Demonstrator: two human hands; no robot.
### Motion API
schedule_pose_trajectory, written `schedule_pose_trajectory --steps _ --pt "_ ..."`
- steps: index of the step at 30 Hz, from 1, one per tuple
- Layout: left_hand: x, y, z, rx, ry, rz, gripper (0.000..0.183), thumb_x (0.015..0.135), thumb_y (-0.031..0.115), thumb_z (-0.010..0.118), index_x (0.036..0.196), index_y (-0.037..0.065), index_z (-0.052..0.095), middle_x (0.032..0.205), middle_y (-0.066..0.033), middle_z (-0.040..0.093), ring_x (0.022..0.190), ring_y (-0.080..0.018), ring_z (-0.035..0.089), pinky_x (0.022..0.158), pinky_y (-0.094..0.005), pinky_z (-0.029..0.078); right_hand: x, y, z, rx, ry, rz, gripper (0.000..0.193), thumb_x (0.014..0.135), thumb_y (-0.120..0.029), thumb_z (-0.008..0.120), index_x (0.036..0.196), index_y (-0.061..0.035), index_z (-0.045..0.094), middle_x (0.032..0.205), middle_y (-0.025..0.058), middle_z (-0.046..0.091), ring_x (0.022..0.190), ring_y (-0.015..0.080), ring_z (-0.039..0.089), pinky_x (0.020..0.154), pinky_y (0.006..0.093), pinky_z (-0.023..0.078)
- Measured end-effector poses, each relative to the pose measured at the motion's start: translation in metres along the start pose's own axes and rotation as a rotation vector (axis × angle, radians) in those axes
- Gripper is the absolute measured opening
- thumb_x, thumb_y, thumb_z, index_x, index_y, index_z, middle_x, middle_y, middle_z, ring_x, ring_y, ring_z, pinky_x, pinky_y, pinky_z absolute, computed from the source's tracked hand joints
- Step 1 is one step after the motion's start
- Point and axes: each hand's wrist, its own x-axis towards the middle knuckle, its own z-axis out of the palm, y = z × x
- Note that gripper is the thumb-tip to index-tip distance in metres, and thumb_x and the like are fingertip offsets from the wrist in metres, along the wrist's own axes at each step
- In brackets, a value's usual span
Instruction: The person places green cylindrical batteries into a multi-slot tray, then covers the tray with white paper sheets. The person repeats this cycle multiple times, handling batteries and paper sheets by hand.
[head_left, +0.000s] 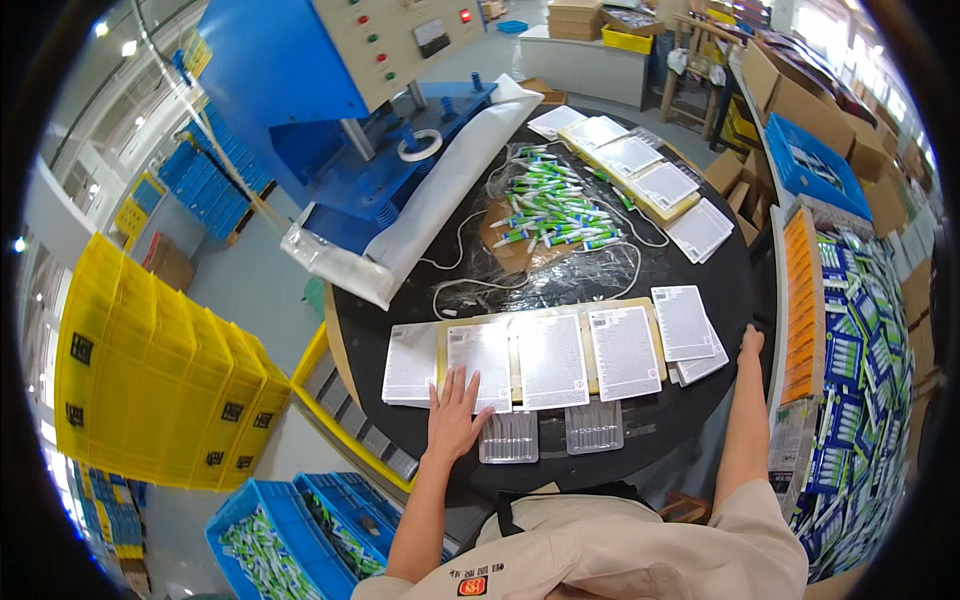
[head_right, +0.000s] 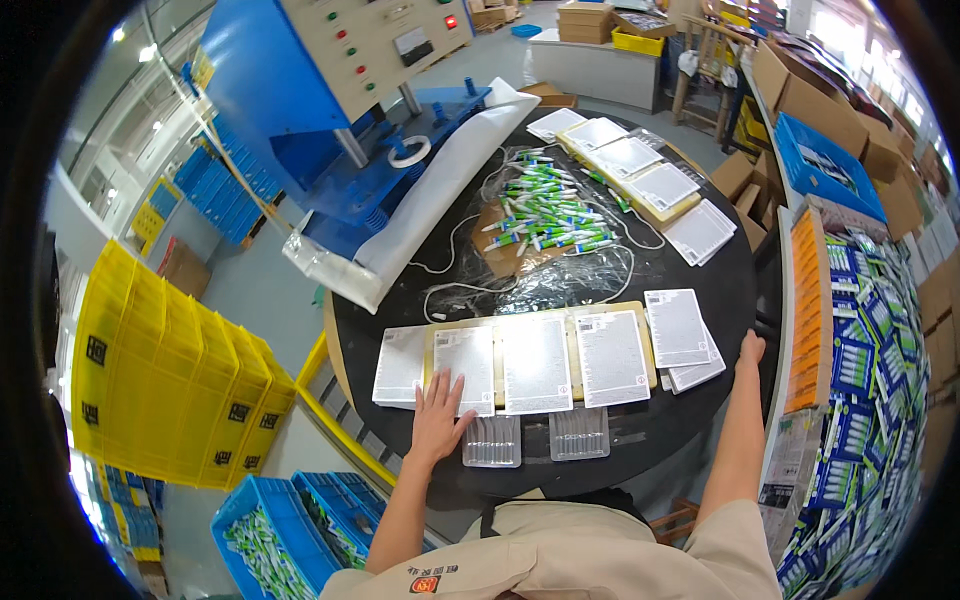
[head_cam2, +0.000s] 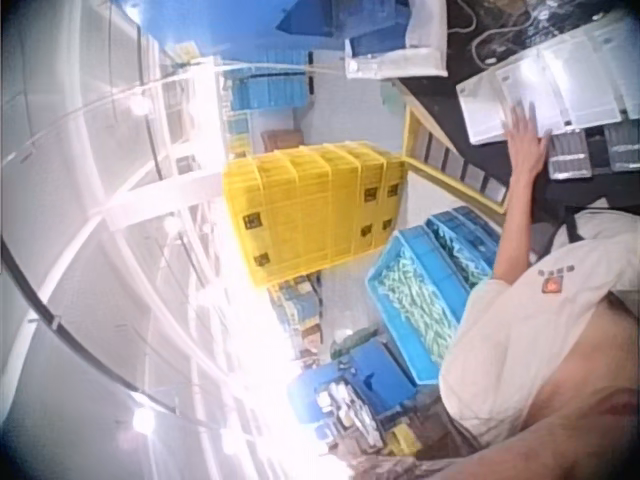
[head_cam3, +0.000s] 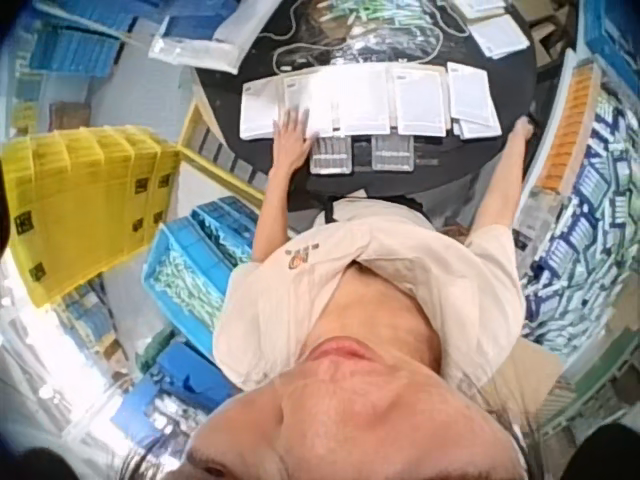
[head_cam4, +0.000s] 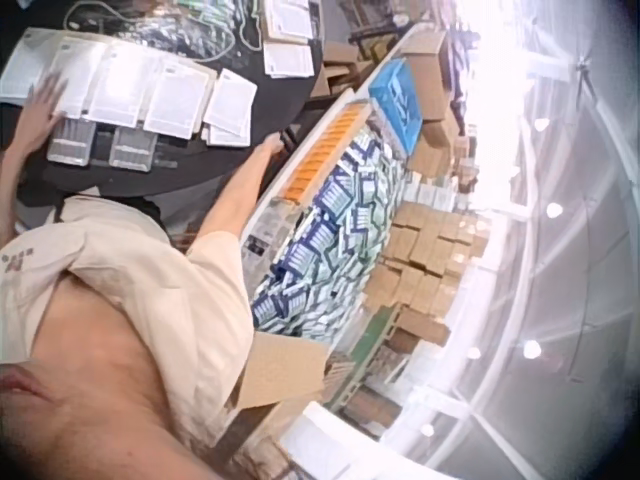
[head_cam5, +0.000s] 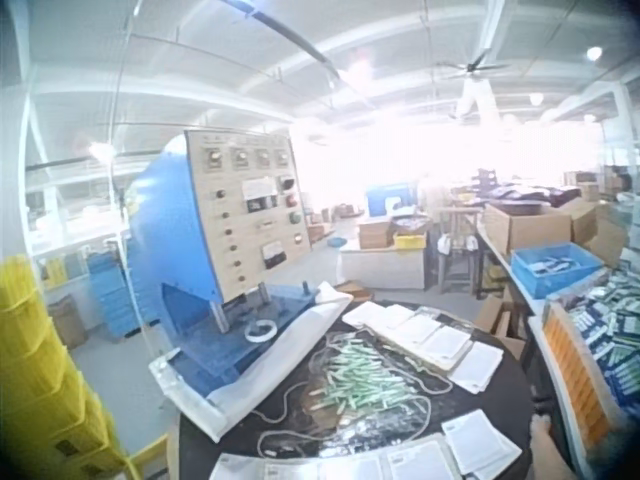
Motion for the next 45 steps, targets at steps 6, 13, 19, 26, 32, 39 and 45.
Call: schedule_pose_trajectory --steps 6,13,19,26,32,39,45 --pt "0.012 -0.001 -0.001 0.072 0.000 0.018 0.074 0.100 0.049 0.054 0.159 0.009 0.032 0.166 -0.0175 0.025 0.154 -0.0332 0.024 0.122 -0.0618 0.014 0.014 0.038 0.001 0.178 -0.081 -0.001 0.037 0.093 -0.015 0.065 0.120 0.0119 0.063 0.115 0.0230 0.069 0.103 0.0342 0.068 0.089 0.0458 0.053" --pt "-0.013 -0.030 -0.027 -0.481 0.682 -0.334 0.050 0.103 0.028 0.055 0.145 0.001 0.049 0.141 -0.0192 0.056 0.131 -0.0332 0.052 0.117 -0.0537 0.028 -0.059 0.065 -0.027 0.272 -0.187 -0.072 0.023 0.097 -0.009 0.062 0.114 0.0070 0.064 0.103 0.0137 0.068 0.091 0.0239 0.063 0.083 0.0448 0.053" --pt "-0.098 -0.110 0.039 -1.227 1.187 -0.968 0.035 0.103 0.028 0.048 0.121 0.001 0.062 0.116 -0.0122 0.065 0.108 -0.0246 0.061 0.094 -0.0384 0.044 -0.260 0.107 -0.062 0.290 -0.196 0.095 0.022 0.101 -0.021 0.063 0.083 -0.0086 0.063 0.074 -0.0027 0.055 0.067 0.0098 0.048 0.058 0.0325 0.036" --pt "-0.182 -0.073 0.154 -1.871 0.690 -1.691 0.061 0.105 0.058 0.035 0.119 0.004 0.058 0.121 -0.0116 0.063 0.109 -0.0257 0.063 0.088 -0.0417 0.054 -0.349 0.006 -0.134 -0.265 -0.949 -0.766 0.022 0.082 0.000 0.068 0.103 -0.0012 0.072 0.087 0.0117 0.074 0.074 0.0210 0.073 0.071 0.0334 0.059" --pt "-0.151 0.002 0.137 -2.280 0.480 -1.299 0.080 0.102 0.069 0.032 0.153 0.008 0.037 0.155 -0.0111 0.043 0.145 -0.0286 0.038 0.121 -0.0506 0.029 -0.288 -0.086 -0.060 -1.105 -0.424 -1.778 0.059 0.089 -0.009 0.060 0.147 -0.0105 0.048 0.154 0.0178 0.043 0.146 0.0332 0.038 0.121 0.0536 0.028" --pt "-0.125 -0.004 0.121 -2.188 0.613 -1.107 0.076 0.104 0.067 0.031 0.156 0.012 0.036 0.160 -0.0069 0.038 0.146 -0.0303 0.037 0.122 -0.0505 0.028 -0.377 -0.061 -0.001 -1.047 -0.812 -2.126 0.050 0.096 -0.017 0.052 0.141 0.0026 0.052 0.147 0.0241 0.053 0.136 0.0337 0.053 0.112 0.0494 0.043" --pt "-0.071 -0.155 0.107 -2.072 0.697 -1.052 0.072 0.107 0.060 0.030 0.153 0.005 0.042 0.156 -0.0127 0.045 0.140 -0.0354 0.046 0.118 -0.0493 0.038 -0.413 -0.081 -0.010 -0.565 -0.611 -1.941 0.050 0.091 -0.011 0.054 0.138 0.0059 0.053 0.143 0.0220 0.056 0.134 0.0335 0.054 0.113 0.0460 0.043"
